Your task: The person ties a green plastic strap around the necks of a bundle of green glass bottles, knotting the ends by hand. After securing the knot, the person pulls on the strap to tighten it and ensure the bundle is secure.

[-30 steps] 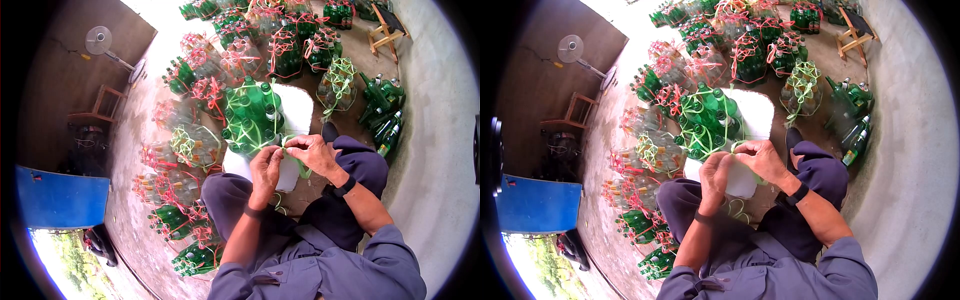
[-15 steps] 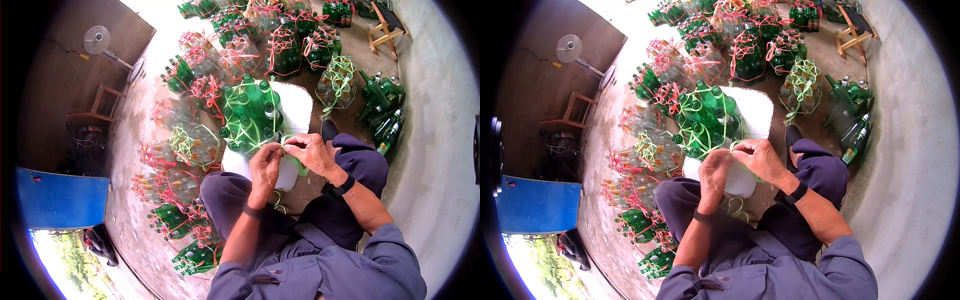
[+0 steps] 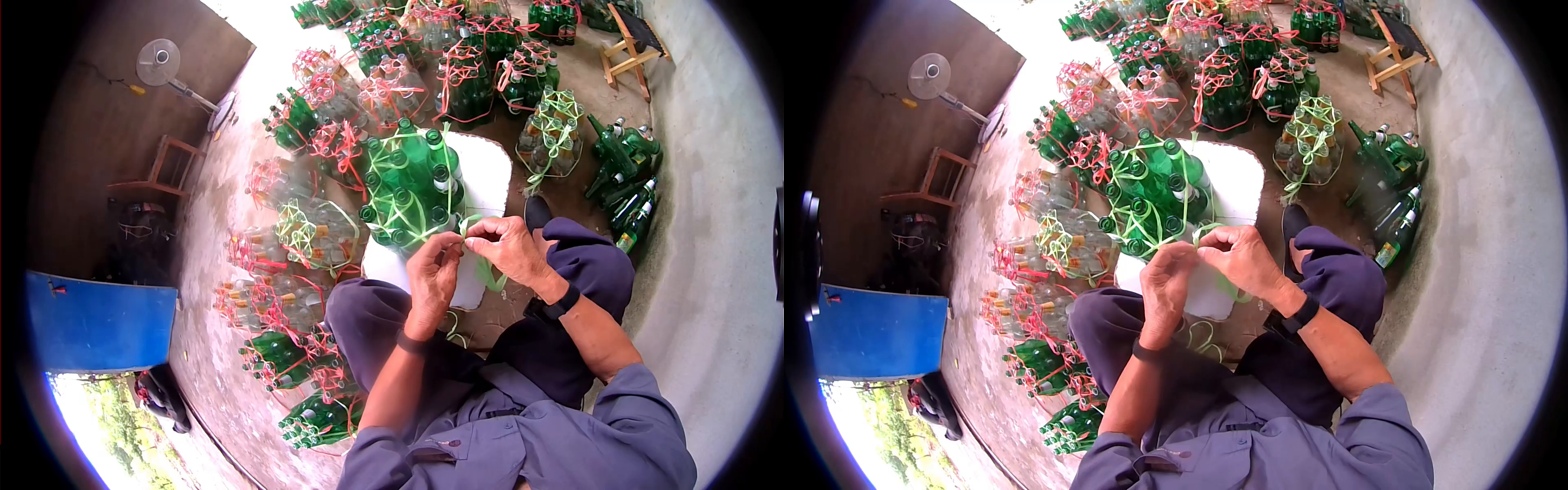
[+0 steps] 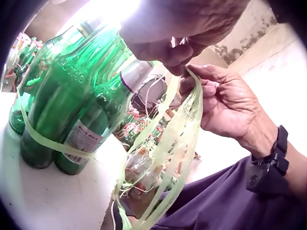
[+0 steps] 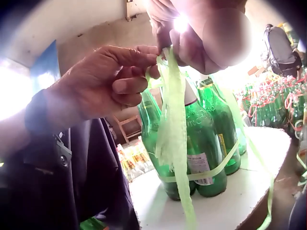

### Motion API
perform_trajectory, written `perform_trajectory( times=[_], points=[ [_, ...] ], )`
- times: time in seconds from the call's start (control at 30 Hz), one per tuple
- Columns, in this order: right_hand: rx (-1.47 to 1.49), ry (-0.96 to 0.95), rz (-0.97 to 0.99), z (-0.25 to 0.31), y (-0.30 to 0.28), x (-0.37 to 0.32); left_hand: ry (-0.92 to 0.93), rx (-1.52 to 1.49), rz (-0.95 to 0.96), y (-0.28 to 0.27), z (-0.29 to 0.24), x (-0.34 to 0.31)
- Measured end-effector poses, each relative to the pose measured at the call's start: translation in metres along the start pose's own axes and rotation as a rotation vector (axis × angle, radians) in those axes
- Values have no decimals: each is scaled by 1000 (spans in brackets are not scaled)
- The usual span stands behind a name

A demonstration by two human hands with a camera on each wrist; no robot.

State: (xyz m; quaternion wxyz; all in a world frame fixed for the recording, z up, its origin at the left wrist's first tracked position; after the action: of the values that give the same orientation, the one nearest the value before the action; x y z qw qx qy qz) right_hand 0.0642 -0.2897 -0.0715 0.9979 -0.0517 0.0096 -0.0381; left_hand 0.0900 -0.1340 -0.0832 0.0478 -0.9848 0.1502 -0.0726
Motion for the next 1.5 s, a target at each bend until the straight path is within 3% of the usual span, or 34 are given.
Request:
perform_trajectory(
  times=[0.1, 0.17, 0.37, 0.57, 0.63, 0.67, 0.8, 0.87, 1.07, 1.33, 1.5],
  points=[
    [42, 48, -5, -6, 1, 1, 58, 94, -1, 0, -5, 0],
    [82, 78, -13, -14, 3, 1, 159, 318, -42, 1, -11, -2],
    [154, 169, -22, -21, 8, 1, 180, 337, -93, 0, -20, -4],
    [-39, -24, -69, -7, 3, 1, 114, 275, -59, -5, -16, -2],
    [-150, -253, -275, 9, -12, -1, 95, 231, -14, -6, -17, 0],
    [-151, -252, -275, 13, -16, -3, 77, 187, 32, -5, -17, 1],
    [-150, -325, -85, 28, -12, -2, -11, 142, 131, -4, -19, 3],
    [-261, -523, -9, 33, -2, -4, -96, 23, 182, -1, -15, 1],
    [-310, -408, 57, 24, 0, -3, -172, -172, 138, -2, -4, 0],
    [-341, -407, 55, 25, 0, -3, -195, -166, 101, -3, -1, 0],
    [-307, -261, 53, 16, 0, -2, -213, -99, 79, -4, 2, -1]
  ],
)
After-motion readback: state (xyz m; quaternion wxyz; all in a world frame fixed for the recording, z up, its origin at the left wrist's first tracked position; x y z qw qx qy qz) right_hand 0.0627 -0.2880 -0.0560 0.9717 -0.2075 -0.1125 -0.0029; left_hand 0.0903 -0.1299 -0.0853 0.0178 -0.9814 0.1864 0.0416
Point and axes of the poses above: each hand's wrist, its own x-axis towards the middle knuckle, its own y-axis out of the palm, z = x × y, the point moved 6 cm from there along x, towards the middle knuckle, and after that the axes turned 1 degree about y, right-handed, at the moved point
